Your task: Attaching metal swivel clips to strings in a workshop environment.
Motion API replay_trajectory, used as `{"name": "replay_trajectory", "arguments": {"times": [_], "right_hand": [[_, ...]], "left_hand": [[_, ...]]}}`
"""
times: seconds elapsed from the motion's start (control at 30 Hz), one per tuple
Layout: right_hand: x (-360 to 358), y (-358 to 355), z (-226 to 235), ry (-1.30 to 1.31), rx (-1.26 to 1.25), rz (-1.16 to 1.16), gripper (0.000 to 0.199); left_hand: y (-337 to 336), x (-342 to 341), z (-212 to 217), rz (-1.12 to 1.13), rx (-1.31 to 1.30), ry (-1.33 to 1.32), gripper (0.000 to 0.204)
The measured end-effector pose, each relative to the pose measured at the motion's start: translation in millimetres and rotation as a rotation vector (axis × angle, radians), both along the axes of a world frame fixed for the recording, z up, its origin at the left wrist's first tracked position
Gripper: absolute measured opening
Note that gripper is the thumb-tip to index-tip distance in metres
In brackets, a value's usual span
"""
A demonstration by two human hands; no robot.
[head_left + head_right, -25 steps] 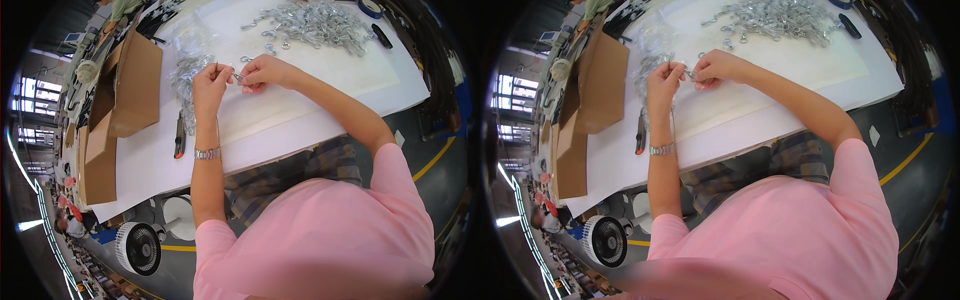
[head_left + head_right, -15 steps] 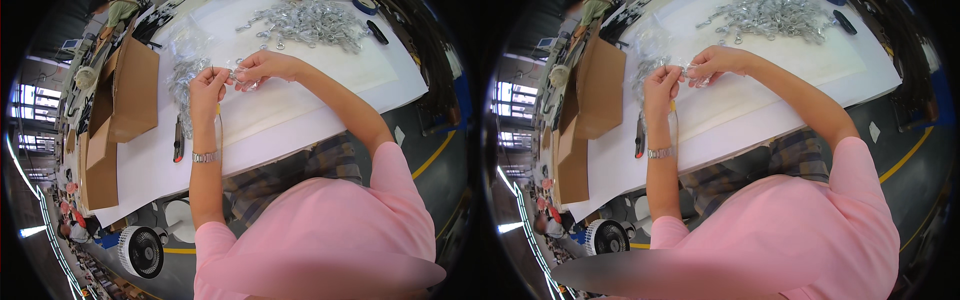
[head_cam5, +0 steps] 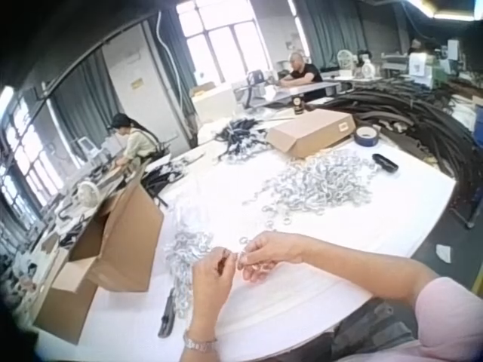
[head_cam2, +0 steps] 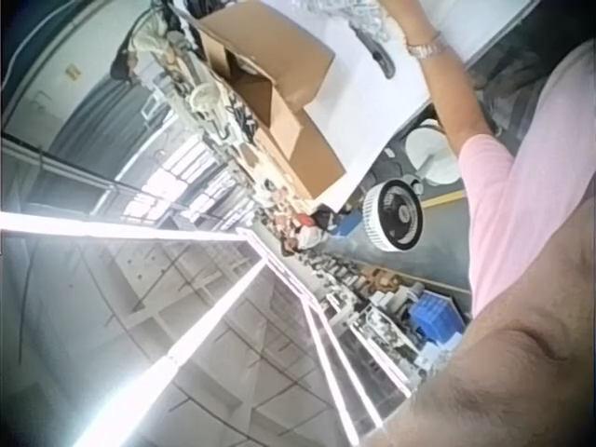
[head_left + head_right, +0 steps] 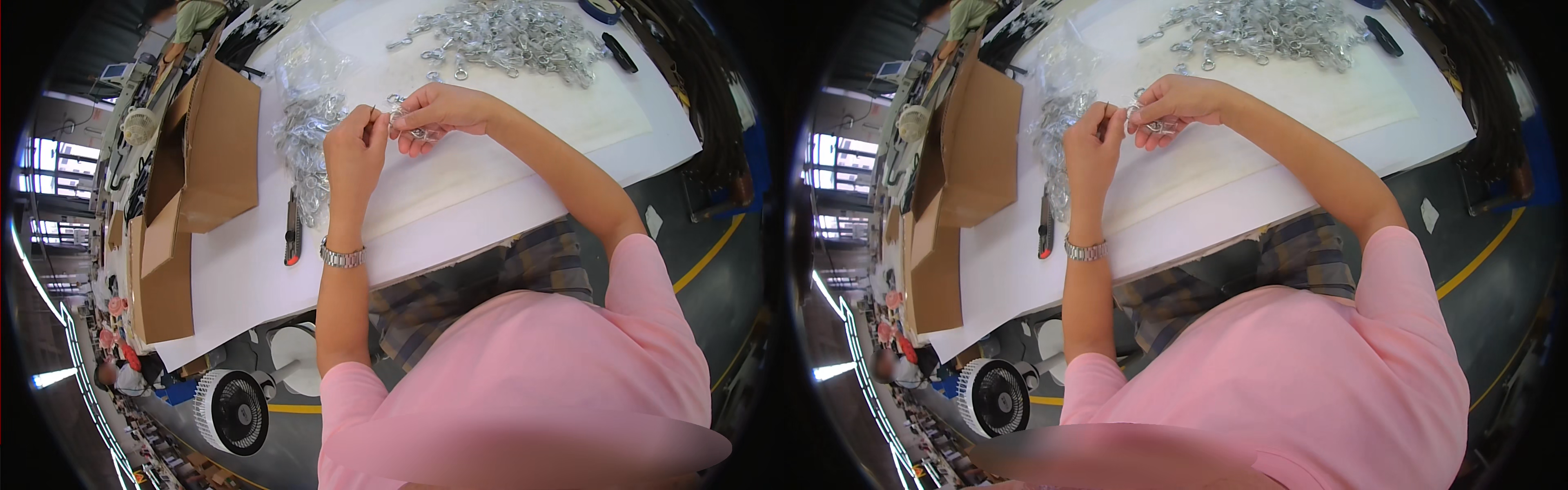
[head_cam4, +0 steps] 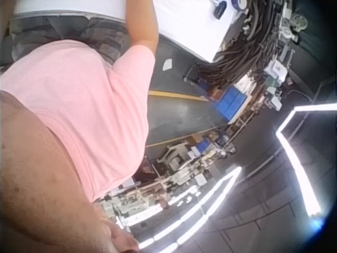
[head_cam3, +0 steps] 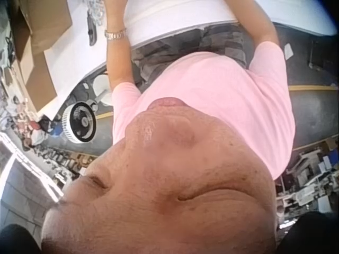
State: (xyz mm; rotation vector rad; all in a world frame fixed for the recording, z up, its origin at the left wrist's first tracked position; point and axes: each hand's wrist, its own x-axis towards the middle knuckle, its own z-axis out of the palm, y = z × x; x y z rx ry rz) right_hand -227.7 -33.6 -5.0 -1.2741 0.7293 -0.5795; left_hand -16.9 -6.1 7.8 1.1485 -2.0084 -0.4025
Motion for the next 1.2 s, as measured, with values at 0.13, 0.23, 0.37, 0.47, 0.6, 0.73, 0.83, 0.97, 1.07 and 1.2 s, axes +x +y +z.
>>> {"name": "replay_trajectory", "arguments": {"times": [0.13, 0.23, 0.37, 0.47, 0.6, 0.73, 0.83, 0.97, 1.07, 1.2], "right_hand": [[3, 1, 2, 0.032, 0.001, 0.004, 0.028], [4, 4, 3, -0.021, 0.005, -0.108, 0.029], [10, -3, -5, -0.229, -0.006, -0.379, 0.035], [16, -2, -13, -0.275, -0.079, -0.401, 0.04], [29, 8, -8, -0.328, -0.005, -0.265, 0.041], [19, 6, -7, -0.317, 0.015, -0.285, 0.04], [23, 9, -6, -0.32, 0.015, -0.411, 0.038], [21, 9, -9, -0.209, -0.085, -0.441, 0.034], [20, 6, -10, -0.103, -0.148, -0.493, 0.031], [14, 5, -8, -0.205, -0.119, -0.559, 0.031]], "left_hand": [[-4, -1, -9, -0.023, -0.042, 0.242, 0.011], [-8, 5, -11, 0.02, 0.112, 0.333, 0.013], [-5, 3, 1, -0.014, 0.485, 0.468, 0.022], [-1, -8, -8, -0.133, 0.56, 0.563, 0.026], [-6, 2, -13, -0.19, 0.668, 0.612, 0.022], [-7, 2, -13, -0.311, 0.79, 0.667, 0.019], [-7, 2, -15, -0.331, 0.832, 0.648, 0.018], [-8, 5, -15, -0.252, 0.8, 0.711, 0.018], [-11, 10, -15, -0.246, 0.804, 0.728, 0.016], [-10, 10, -9, -0.334, 0.942, 0.607, 0.015]]}}
